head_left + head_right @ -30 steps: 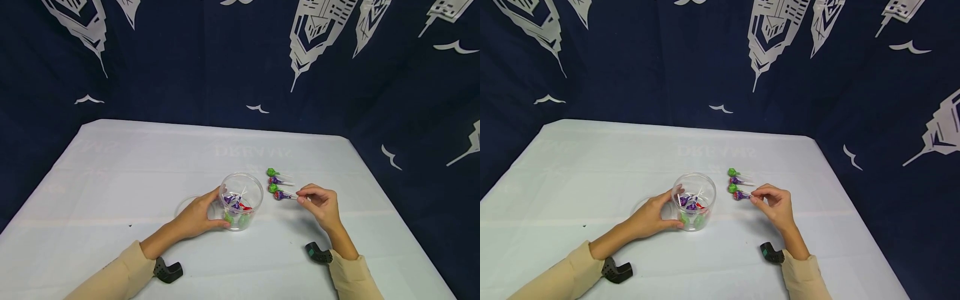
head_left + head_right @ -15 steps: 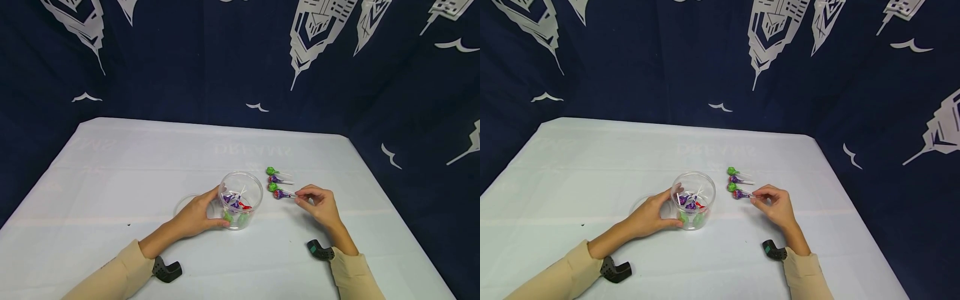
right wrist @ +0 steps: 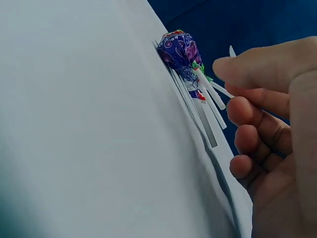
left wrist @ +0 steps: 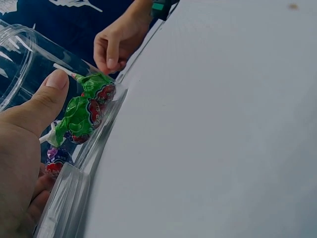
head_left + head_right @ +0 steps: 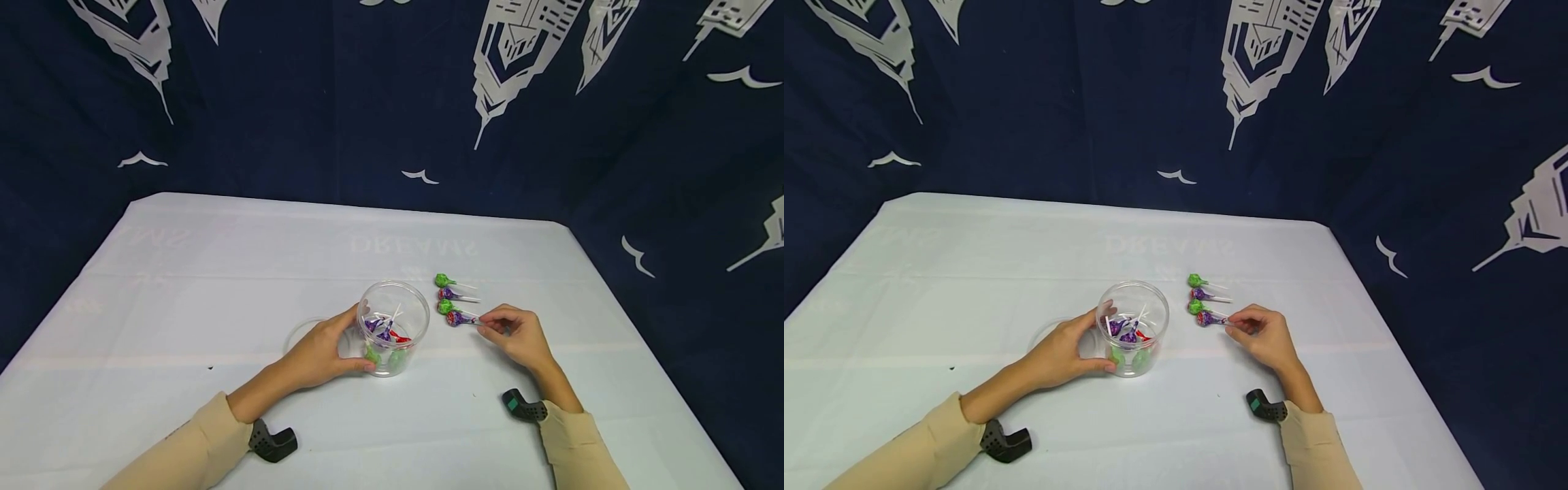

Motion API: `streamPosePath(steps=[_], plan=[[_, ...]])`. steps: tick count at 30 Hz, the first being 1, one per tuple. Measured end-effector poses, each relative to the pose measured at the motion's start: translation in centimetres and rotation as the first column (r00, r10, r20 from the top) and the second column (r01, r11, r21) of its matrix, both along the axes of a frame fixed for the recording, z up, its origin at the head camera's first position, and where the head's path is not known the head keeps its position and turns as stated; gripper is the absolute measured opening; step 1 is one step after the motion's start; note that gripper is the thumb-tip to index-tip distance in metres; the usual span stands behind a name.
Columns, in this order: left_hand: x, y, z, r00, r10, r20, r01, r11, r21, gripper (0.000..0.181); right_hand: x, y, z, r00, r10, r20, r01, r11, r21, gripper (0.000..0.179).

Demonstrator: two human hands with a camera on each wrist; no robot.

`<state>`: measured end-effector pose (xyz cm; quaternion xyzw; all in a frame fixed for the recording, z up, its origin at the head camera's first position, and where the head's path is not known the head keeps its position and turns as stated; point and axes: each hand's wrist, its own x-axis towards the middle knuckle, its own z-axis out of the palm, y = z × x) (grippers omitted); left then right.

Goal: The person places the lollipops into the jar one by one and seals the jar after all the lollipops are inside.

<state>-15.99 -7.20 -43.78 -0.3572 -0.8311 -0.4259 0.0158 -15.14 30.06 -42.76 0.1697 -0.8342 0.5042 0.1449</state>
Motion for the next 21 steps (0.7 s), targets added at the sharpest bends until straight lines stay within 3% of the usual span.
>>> streamPosePath(steps=[5,9,16,21], plan=[[0.0,0.0,-0.1,1.0,0.001,-0.007,-0.001,1.0,0.0,0.103,0.7,-1.2,1.7,0.999,-0.051,0.0,0.051,0.991,0.124,0.014],[-0.1,0.0,-0.1,1.0,0.001,-0.009,-0.001,1.0,-0.005,0.103,0.7,-1.5,1.8,0.997,-0.075,-0.019,0.077,0.975,0.209,0.015],[0.0,0.0,0.1,1.0,0.005,-0.008,-0.005,1.0,-0.013,0.102,-0.8,0.2,-0.7,0.995,-0.091,-0.038,0.098,0.967,0.236,0.017],[0.1,0.0,0.3,1.0,0.009,0.004,-0.009,1.0,-0.014,0.102,-1.1,0.4,-1.3,0.993,-0.113,-0.019,0.114,0.966,0.234,0.013]])
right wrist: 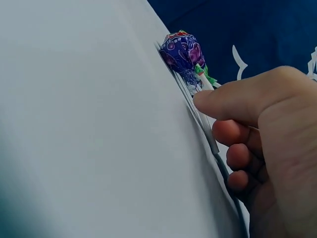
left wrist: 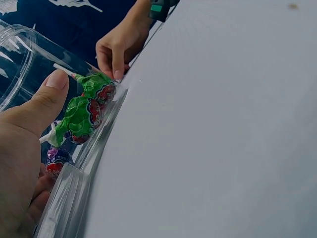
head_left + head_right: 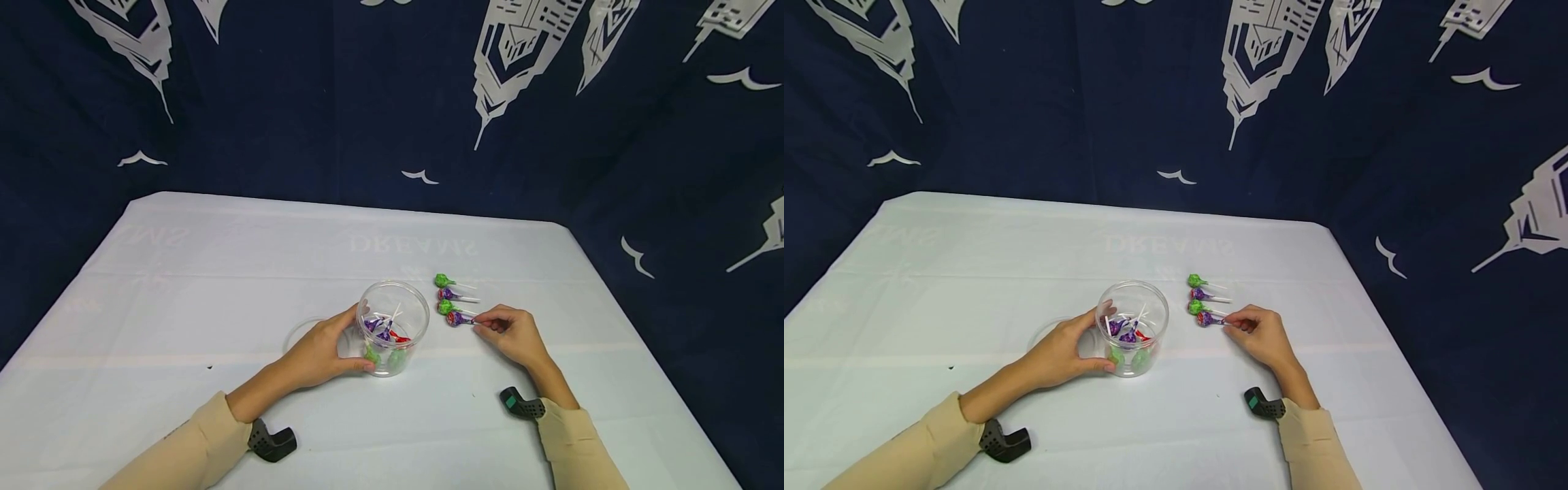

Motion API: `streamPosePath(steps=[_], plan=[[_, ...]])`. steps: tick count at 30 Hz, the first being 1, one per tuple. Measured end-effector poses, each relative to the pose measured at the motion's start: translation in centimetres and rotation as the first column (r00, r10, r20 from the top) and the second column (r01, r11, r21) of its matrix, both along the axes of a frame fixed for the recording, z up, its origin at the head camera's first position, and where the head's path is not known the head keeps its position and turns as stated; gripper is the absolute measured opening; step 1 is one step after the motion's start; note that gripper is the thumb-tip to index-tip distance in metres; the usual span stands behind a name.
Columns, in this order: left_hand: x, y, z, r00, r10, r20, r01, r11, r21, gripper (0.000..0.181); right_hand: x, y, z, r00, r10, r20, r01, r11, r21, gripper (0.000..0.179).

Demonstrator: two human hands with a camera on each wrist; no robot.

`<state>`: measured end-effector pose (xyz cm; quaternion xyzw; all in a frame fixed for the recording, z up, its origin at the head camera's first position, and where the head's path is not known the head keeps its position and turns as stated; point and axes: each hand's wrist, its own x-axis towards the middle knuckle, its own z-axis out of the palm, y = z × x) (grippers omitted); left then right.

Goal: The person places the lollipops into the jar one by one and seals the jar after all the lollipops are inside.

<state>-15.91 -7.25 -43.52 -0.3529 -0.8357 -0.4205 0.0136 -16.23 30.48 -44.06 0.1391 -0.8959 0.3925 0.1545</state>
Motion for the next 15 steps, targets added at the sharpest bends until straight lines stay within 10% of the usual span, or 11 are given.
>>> streamPosePath(steps=[15], plan=[[0.05,-0.06,-0.1,1.0,0.007,0.013,-0.007,1.0,-0.01,0.103,-0.02,-0.32,0.28,0.995,-0.04,0.09,0.037,0.998,0.042,0.008]])
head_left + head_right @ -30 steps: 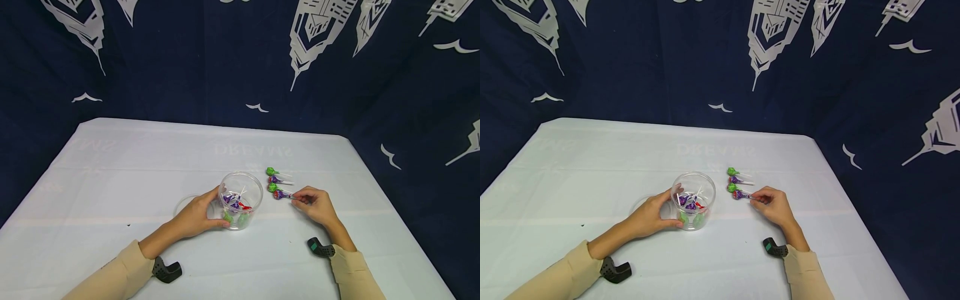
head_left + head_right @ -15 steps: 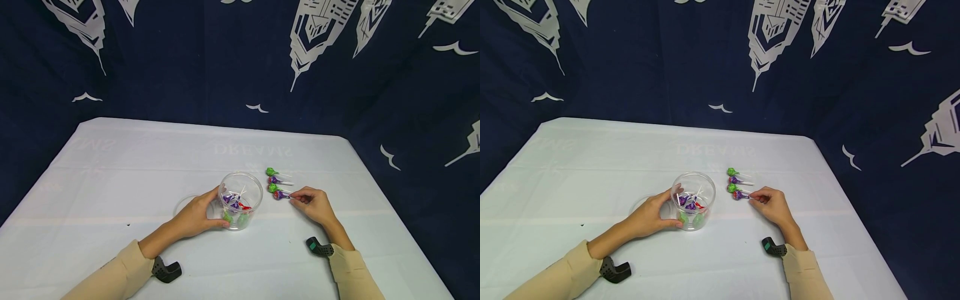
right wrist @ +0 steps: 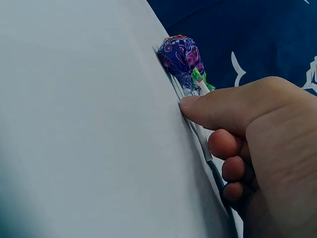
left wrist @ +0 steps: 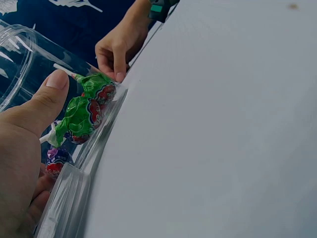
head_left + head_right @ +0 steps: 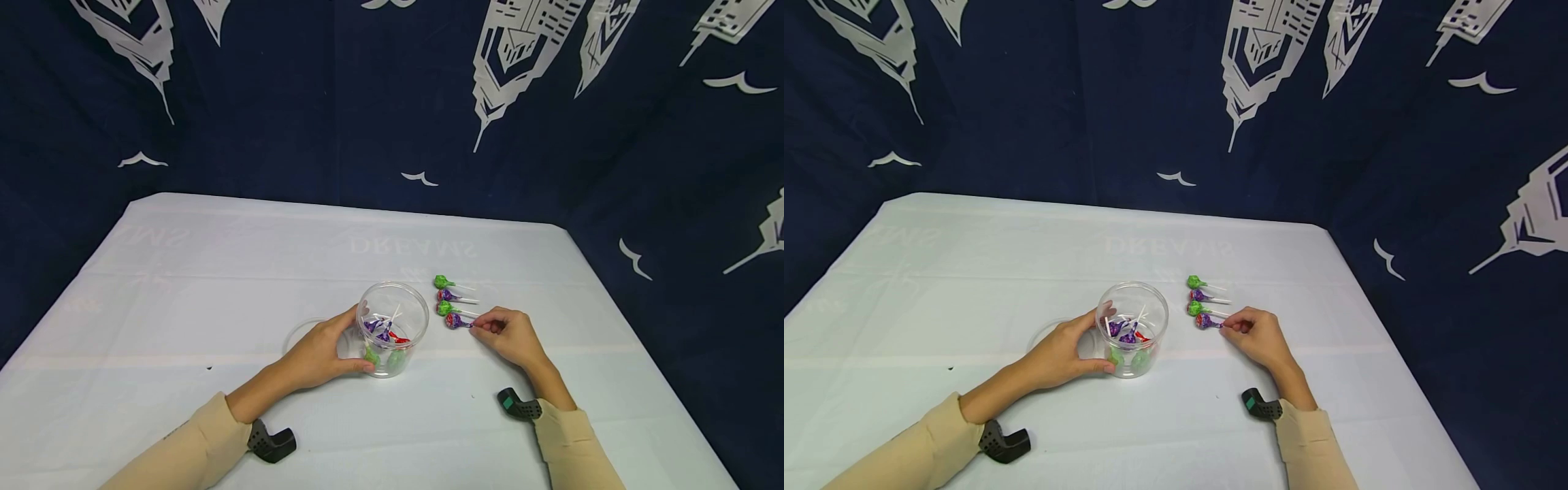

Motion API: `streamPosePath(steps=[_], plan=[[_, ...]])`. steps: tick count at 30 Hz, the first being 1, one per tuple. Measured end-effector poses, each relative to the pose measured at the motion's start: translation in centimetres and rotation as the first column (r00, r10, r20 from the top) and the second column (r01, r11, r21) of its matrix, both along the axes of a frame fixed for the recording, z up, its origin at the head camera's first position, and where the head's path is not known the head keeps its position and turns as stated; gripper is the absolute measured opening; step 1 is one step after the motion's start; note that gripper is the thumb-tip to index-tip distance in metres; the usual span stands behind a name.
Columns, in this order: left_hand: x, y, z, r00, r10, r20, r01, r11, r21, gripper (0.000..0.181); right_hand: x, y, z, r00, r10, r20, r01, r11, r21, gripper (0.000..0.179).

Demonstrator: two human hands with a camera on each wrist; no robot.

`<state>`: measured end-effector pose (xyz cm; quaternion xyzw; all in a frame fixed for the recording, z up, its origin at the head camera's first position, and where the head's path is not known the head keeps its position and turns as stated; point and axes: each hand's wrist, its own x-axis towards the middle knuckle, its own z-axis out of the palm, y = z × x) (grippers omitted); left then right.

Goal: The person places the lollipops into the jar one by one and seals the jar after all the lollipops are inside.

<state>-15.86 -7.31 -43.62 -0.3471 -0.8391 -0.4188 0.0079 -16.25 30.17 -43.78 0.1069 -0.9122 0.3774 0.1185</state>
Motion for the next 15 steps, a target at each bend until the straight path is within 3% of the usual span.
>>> streamPosePath(steps=[8,15], plan=[[-0.01,-0.04,0.0,1.0,0.002,-0.008,-0.002,1.0,0.0,0.102,0.04,-0.15,0.17,1.0,-0.004,0.006,0.004,0.997,0.08,0.007],[-0.02,0.01,-0.1,1.0,-0.01,-0.003,0.01,1.0,0.013,0.102,0.31,-0.18,0.27,0.999,0.018,-0.047,-0.011,0.988,0.154,0.008]])
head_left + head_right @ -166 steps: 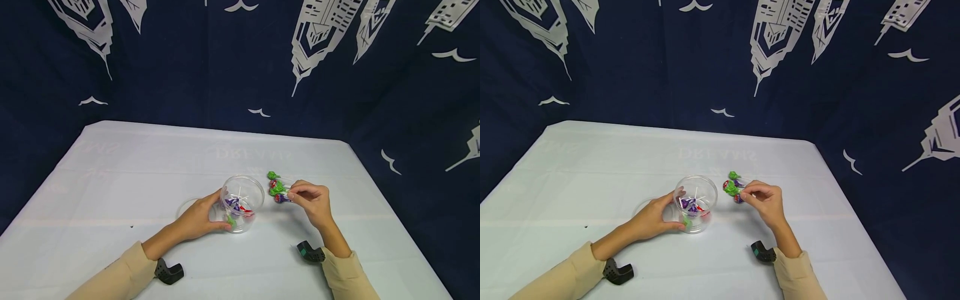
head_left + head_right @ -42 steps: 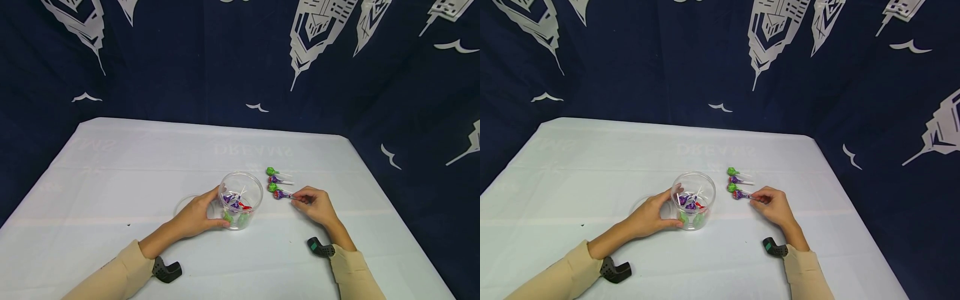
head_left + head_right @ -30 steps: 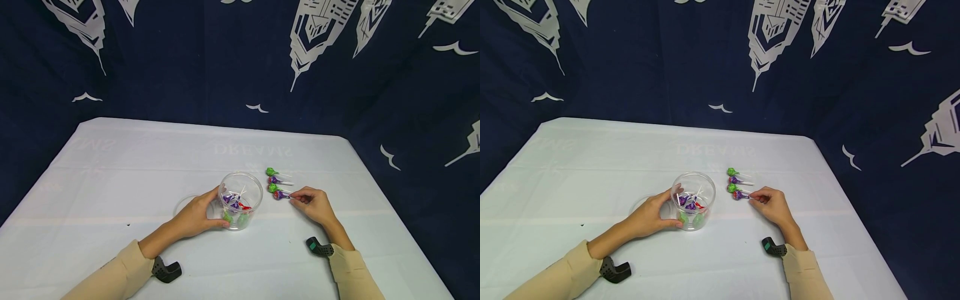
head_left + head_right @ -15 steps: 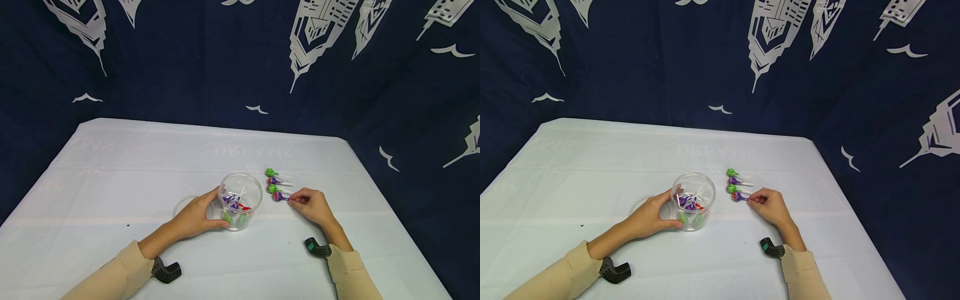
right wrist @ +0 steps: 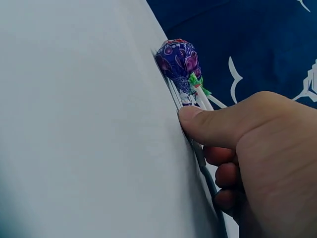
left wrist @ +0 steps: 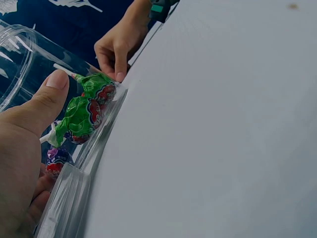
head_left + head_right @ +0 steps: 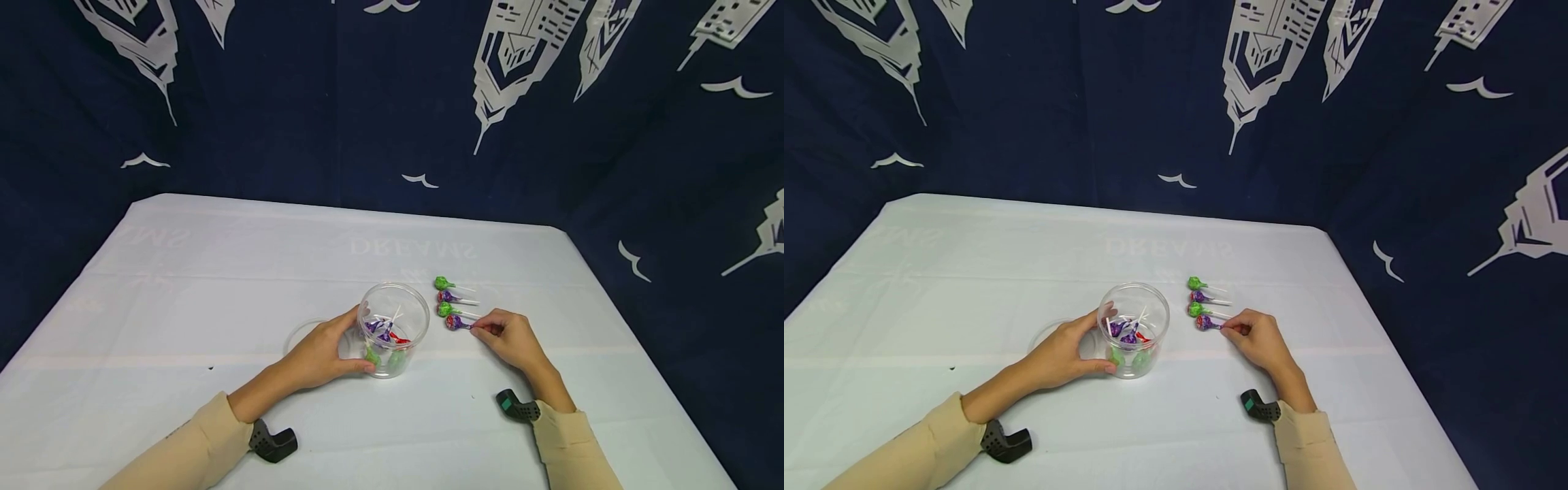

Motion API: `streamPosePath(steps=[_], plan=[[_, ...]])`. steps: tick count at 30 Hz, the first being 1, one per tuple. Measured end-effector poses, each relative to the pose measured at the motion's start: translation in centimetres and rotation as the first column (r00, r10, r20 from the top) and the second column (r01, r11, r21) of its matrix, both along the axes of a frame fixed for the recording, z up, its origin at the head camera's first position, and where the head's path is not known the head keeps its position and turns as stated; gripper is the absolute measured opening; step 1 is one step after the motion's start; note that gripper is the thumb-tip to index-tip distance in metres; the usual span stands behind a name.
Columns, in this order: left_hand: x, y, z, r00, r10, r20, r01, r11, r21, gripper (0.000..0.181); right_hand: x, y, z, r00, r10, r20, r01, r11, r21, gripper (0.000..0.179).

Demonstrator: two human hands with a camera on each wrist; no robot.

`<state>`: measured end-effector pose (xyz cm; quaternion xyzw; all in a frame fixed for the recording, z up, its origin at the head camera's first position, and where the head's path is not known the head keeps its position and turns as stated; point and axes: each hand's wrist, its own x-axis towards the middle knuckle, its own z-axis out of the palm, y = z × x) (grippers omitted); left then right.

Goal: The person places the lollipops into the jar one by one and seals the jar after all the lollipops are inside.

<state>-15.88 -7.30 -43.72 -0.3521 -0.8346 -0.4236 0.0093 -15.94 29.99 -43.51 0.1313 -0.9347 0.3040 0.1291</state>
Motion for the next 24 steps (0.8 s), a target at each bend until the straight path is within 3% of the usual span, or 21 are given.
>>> streamPosePath(steps=[10,24], plan=[[0.08,0.05,0.19,1.0,-0.002,0.01,0.002,1.0,-0.003,0.101,0.24,-0.05,-0.21,0.998,0.035,-0.045,-0.035,0.999,0.008,0.008],[0.13,0.13,0.21,1.0,0.007,0.016,-0.007,1.0,-0.004,0.102,0.4,-0.24,-0.07,0.999,0.05,-0.01,-0.05,0.999,0.019,0.007]])
